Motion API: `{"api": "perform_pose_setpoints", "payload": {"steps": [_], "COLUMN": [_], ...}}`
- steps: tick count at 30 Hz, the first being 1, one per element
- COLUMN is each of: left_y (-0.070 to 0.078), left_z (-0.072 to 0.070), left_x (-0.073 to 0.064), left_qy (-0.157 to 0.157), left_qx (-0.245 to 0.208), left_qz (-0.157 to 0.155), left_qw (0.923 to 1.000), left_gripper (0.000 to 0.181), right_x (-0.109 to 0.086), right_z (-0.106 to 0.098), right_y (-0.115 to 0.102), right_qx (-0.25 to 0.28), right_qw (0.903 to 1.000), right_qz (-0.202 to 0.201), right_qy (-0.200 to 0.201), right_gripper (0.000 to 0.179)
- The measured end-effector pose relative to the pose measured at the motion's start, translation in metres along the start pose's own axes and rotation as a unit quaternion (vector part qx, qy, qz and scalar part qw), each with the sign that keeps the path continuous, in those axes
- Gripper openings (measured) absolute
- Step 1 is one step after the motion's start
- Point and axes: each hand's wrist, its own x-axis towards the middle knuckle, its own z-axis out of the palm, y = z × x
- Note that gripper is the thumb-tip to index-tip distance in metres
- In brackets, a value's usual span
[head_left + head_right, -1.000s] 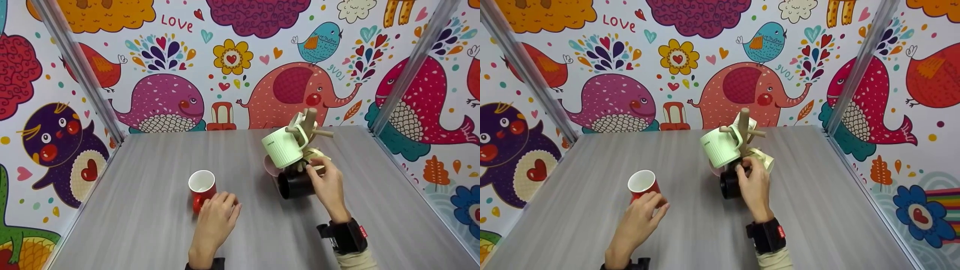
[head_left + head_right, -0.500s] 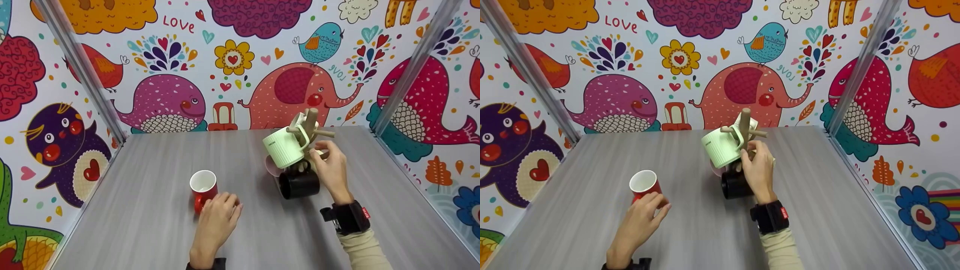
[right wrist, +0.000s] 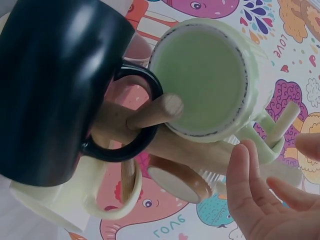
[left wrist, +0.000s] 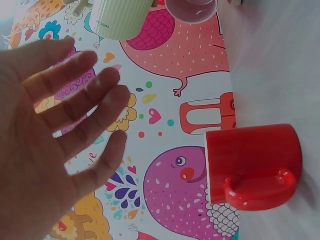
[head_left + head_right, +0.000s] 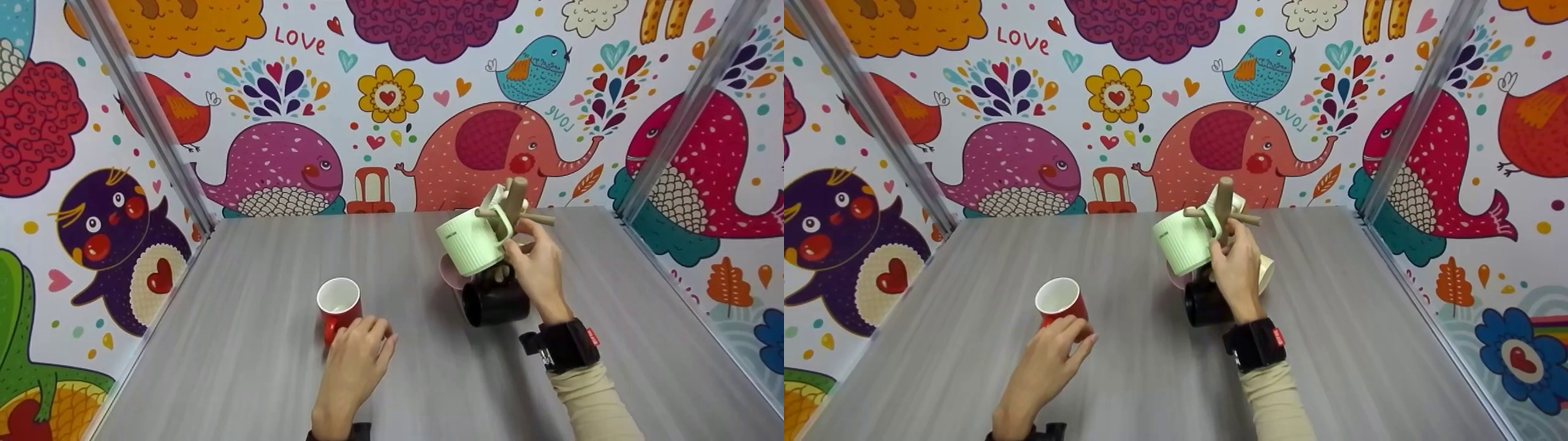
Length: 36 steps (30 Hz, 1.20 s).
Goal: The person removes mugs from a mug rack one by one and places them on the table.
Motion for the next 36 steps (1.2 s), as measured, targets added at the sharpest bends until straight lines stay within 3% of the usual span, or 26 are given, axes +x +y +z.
{"api": "perform_pose_setpoints", "payload": {"steps": [7,11,18,24,27,31,36], "left_y": [0.0,-0.001,-0.002,-0.002,-0.002,-0.003,-0.003], "left_z": [0.0,-0.001,-0.001,-0.002,-0.002,-0.002,-0.002], "left_x": [0.001,0.001,0.001,0.0,0.0,0.0,0.0], "left_qy": [0.002,0.003,-0.001,0.006,0.008,0.004,0.002], "left_qx": [-0.002,-0.002,0.0,-0.004,-0.005,-0.002,-0.004], "left_qz": [-0.001,0.0,-0.005,-0.009,-0.009,-0.011,-0.013], "left_qw": [1.0,1.0,1.0,0.9999,0.9999,0.9999,0.9999], "left_gripper": [0.009,0.009,0.008,0.008,0.008,0.008,0.007], "right_x": [0.008,0.012,0.021,0.028,0.031,0.035,0.038], "right_z": [0.005,0.007,0.007,0.005,0.003,0.001,0.0], "right_y": [-0.003,-0.004,-0.006,-0.004,-0.003,-0.004,-0.006], "right_qx": [0.064,0.114,0.229,0.292,0.316,0.325,0.324], "right_qw": [0.9966,0.9888,0.9554,0.9234,0.9099,0.8988,0.8927], "right_qz": [0.048,0.09,0.175,0.227,0.245,0.262,0.278], "right_qy": [-0.021,-0.038,-0.066,-0.103,-0.112,-0.134,-0.144], "right_gripper": [0.036,0.034,0.031,0.014,0.014,0.022,0.027]}}
